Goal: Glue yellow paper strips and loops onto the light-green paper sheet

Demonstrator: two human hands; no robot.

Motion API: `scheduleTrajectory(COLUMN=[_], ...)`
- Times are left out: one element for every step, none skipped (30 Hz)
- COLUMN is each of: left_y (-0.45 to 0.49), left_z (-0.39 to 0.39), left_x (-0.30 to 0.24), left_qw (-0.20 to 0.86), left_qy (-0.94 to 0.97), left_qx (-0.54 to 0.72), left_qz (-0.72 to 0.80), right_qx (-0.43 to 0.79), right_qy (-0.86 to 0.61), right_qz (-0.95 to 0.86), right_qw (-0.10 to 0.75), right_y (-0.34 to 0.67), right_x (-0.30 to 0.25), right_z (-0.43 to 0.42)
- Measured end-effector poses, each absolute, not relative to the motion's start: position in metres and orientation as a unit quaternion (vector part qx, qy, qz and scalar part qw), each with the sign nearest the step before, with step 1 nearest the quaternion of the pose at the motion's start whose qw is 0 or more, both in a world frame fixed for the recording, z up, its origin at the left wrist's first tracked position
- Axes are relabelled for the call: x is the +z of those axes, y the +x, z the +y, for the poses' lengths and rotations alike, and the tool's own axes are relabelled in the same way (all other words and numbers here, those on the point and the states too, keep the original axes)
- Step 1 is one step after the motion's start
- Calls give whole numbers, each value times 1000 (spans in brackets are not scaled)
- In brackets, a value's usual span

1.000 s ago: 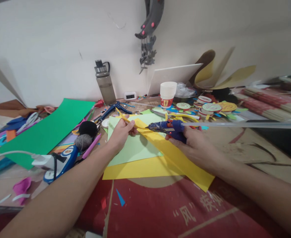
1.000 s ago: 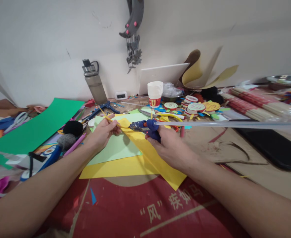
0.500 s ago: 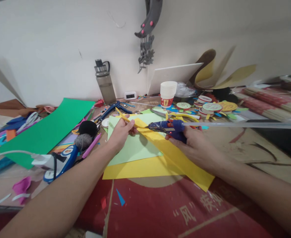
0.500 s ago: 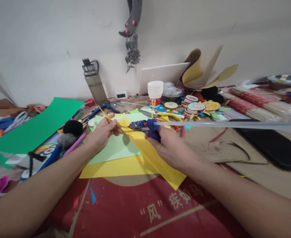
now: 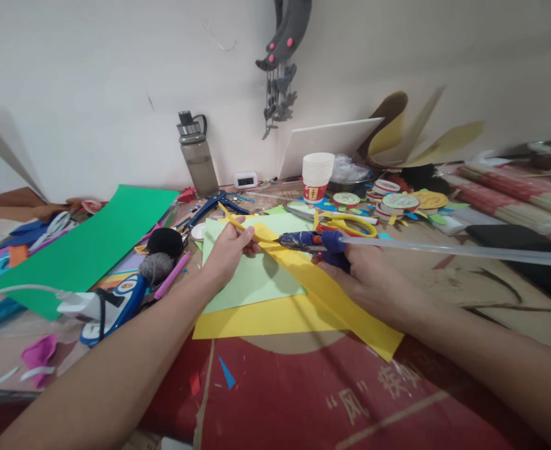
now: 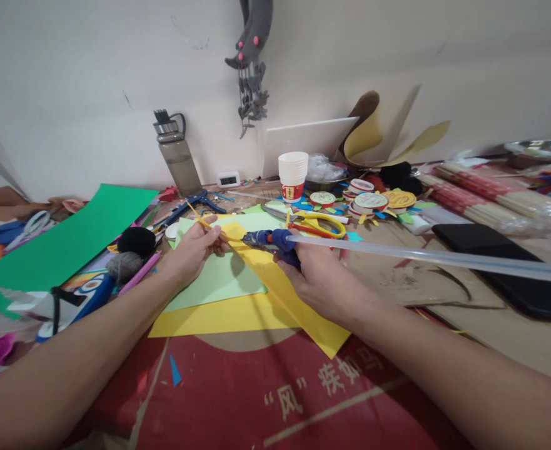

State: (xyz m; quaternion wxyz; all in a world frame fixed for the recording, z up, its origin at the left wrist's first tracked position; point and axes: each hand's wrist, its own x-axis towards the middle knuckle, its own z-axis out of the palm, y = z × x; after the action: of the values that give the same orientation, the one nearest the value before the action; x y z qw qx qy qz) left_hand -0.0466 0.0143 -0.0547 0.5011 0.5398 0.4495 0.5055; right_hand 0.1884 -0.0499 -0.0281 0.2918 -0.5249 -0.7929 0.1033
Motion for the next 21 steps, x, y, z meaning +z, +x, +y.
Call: scheduleTrajectory(left_y=[-47, -47, -48, -48, -48, -48, -48, -48, -48, -48, -48, -48, -48, -48, -47, -47, -47, -47, -47, -48, -48], left_z=[14, 15, 15, 15, 15, 15, 16, 16, 15, 15, 15, 15, 15, 15, 15, 15, 15, 15, 15, 15, 15], left_x=[-55, -56, -56, -57, -57, -57, -57, -57, -57, -57, -57, -57, -57, -57, -57, -57, -57, -56, -56, -56, -55], left_qw=[500, 500, 499, 499, 499, 499, 500, 501, 501, 500, 499, 499, 498, 497, 497, 496, 496, 496, 497, 499, 502], left_qy=[543, 546, 548, 551, 552, 552, 551, 550, 549, 549, 549, 550, 550, 550, 550, 551, 552, 553, 553, 551, 549], left_qx=[504, 503, 503, 502, 502, 503, 504, 504, 505, 506, 506, 505, 505, 504, 504, 503, 502, 501, 501, 500, 500], left_qz=[448, 446, 444, 442, 441, 440, 439, 439, 439, 439, 440, 441, 442, 443, 444, 444, 444, 444, 444, 444, 444], right_qx=[105, 106, 106, 106, 108, 112, 118, 125, 130, 132, 129, 123, 113, 102, 92, 85, 79, 75, 70, 65, 60], right_qy=[-530, -535, -539, -542, -543, -542, -539, -536, -532, -532, -533, -535, -536, -536, -534, -532, -532, -534, -539, -541, -540], right_qz=[-792, -792, -791, -789, -788, -787, -787, -788, -789, -789, -789, -788, -789, -790, -793, -797, -799, -801, -801, -802, -803], right_qw=[283, 275, 270, 269, 270, 271, 274, 276, 277, 277, 277, 277, 278, 279, 279, 275, 269, 259, 251, 246, 246], right_y=[188, 188, 188, 188, 188, 187, 187, 187, 187, 187, 187, 187, 187, 187, 187, 187, 187, 187, 187, 187, 188], right_x=[-28, -27, -27, -26, -26, -26, -26, -26, -27, -27, -27, -27, -27, -27, -27, -27, -26, -27, -27, -28, -29], right_z=[-50, -49, -49, -49, -49, -48, -48, -48, -48, -48, -47, -47, -48, -48, -49, -49, -50, -51, -52, -52, -53])
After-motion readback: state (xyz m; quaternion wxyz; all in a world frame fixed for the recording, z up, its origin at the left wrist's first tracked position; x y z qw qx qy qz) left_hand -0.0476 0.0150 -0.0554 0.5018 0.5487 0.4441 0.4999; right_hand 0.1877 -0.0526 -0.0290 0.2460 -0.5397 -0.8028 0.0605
